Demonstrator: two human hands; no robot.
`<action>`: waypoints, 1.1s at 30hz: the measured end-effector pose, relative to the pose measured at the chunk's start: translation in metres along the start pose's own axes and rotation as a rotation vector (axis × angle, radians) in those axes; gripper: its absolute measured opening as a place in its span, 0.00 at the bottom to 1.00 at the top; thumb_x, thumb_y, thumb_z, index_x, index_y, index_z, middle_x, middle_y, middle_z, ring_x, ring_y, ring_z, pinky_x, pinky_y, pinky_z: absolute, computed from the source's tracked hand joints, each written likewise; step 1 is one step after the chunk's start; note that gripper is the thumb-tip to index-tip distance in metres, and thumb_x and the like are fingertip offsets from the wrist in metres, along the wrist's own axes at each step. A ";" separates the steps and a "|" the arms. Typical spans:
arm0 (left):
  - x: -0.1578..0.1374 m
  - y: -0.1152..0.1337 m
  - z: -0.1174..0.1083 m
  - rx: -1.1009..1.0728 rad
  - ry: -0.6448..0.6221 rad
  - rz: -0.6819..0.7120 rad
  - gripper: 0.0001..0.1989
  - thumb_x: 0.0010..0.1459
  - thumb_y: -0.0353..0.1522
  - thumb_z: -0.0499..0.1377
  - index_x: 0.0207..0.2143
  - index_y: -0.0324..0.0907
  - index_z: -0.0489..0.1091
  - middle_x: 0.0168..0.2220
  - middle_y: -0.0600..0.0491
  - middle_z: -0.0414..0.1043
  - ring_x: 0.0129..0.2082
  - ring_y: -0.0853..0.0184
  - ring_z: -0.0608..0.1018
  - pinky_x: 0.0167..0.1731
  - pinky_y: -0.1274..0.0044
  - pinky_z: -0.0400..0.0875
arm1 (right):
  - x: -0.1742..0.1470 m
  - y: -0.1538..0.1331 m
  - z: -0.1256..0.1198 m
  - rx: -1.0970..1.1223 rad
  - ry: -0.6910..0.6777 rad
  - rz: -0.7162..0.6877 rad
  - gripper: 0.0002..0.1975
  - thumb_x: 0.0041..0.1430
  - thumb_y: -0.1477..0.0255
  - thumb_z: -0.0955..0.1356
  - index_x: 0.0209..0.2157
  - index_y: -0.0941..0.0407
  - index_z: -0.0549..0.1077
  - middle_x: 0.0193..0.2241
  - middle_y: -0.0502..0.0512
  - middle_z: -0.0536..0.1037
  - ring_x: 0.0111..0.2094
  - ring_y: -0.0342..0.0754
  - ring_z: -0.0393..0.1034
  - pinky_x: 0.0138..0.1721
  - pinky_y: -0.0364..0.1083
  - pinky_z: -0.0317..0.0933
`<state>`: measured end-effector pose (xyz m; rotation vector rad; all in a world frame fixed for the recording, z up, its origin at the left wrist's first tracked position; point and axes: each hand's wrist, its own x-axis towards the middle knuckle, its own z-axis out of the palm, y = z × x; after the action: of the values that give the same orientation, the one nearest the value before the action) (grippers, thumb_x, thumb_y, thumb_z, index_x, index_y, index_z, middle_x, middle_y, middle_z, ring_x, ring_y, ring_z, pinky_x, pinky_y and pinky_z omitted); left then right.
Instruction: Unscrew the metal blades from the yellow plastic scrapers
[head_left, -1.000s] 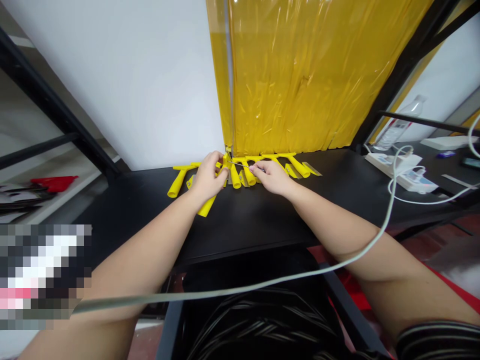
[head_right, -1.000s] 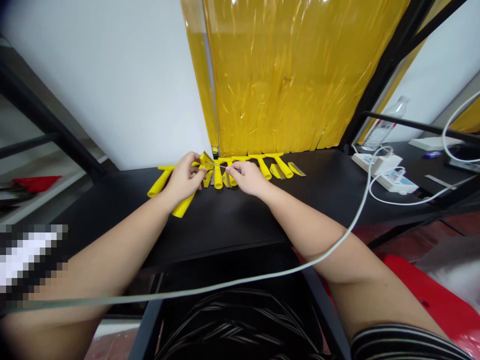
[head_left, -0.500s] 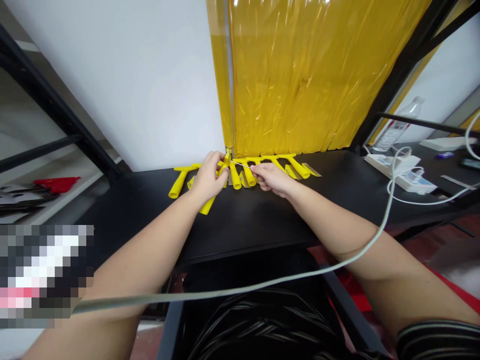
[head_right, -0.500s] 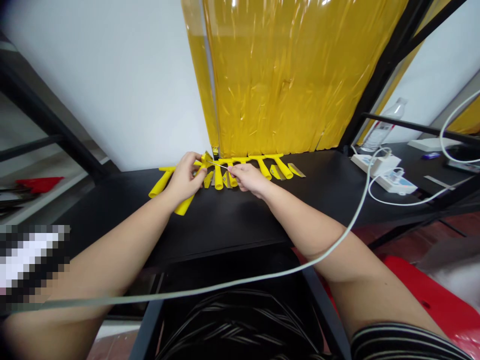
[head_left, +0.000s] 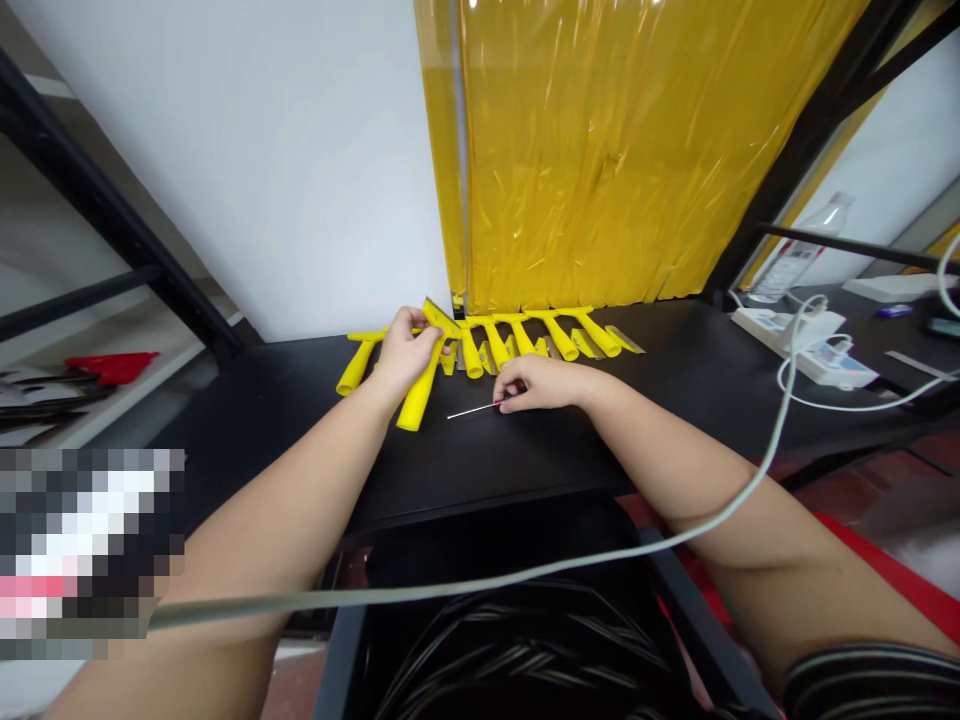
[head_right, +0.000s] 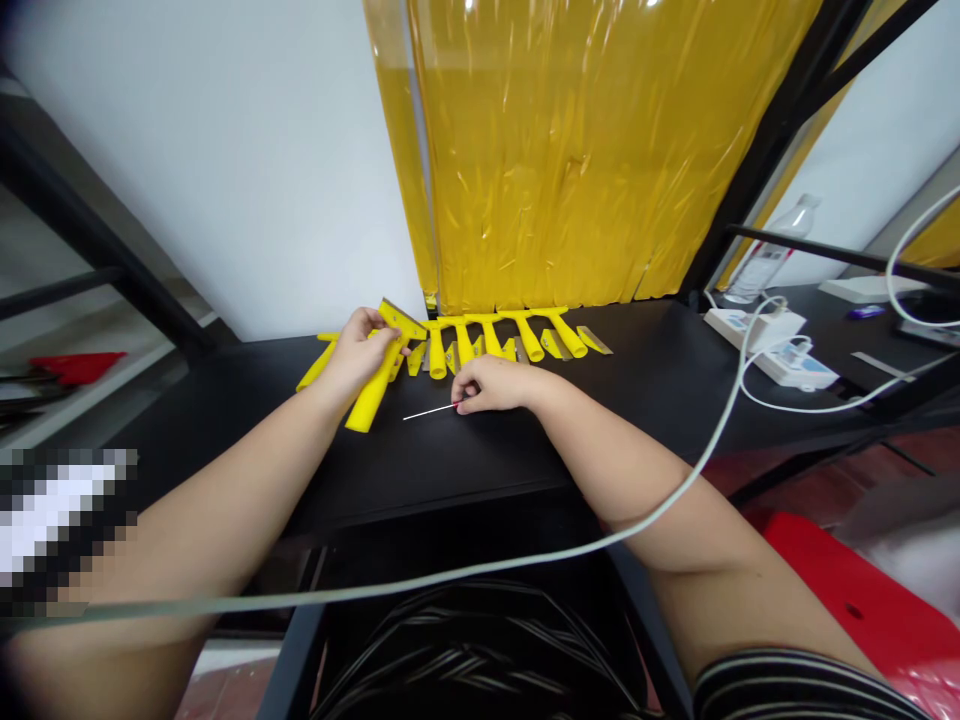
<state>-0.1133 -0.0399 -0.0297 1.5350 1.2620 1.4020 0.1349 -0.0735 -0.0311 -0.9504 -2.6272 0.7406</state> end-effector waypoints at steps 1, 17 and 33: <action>0.001 0.000 0.001 -0.040 -0.007 -0.021 0.10 0.59 0.28 0.59 0.40 0.44 0.60 0.40 0.51 0.74 0.25 0.70 0.80 0.26 0.78 0.74 | 0.001 -0.001 0.002 -0.010 -0.002 0.013 0.06 0.57 0.69 0.74 0.37 0.55 0.83 0.30 0.50 0.73 0.31 0.45 0.66 0.35 0.45 0.59; -0.019 0.007 0.026 -0.501 -0.129 0.182 0.21 0.58 0.36 0.71 0.42 0.46 0.60 0.44 0.55 0.72 0.38 0.70 0.81 0.40 0.75 0.81 | 0.018 -0.017 0.024 0.632 0.310 -0.079 0.17 0.60 0.62 0.74 0.44 0.55 0.69 0.33 0.50 0.74 0.33 0.45 0.71 0.39 0.49 0.69; -0.026 0.019 0.023 -0.597 -0.171 0.143 0.31 0.55 0.30 0.71 0.47 0.51 0.51 0.49 0.54 0.72 0.46 0.65 0.82 0.44 0.71 0.81 | 0.018 -0.011 0.016 0.828 0.360 0.025 0.19 0.54 0.74 0.72 0.44 0.51 0.61 0.30 0.44 0.73 0.27 0.43 0.73 0.32 0.47 0.72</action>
<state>-0.0852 -0.0669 -0.0240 1.3021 0.5609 1.5216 0.1088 -0.0750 -0.0372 -0.7561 -1.7323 1.3540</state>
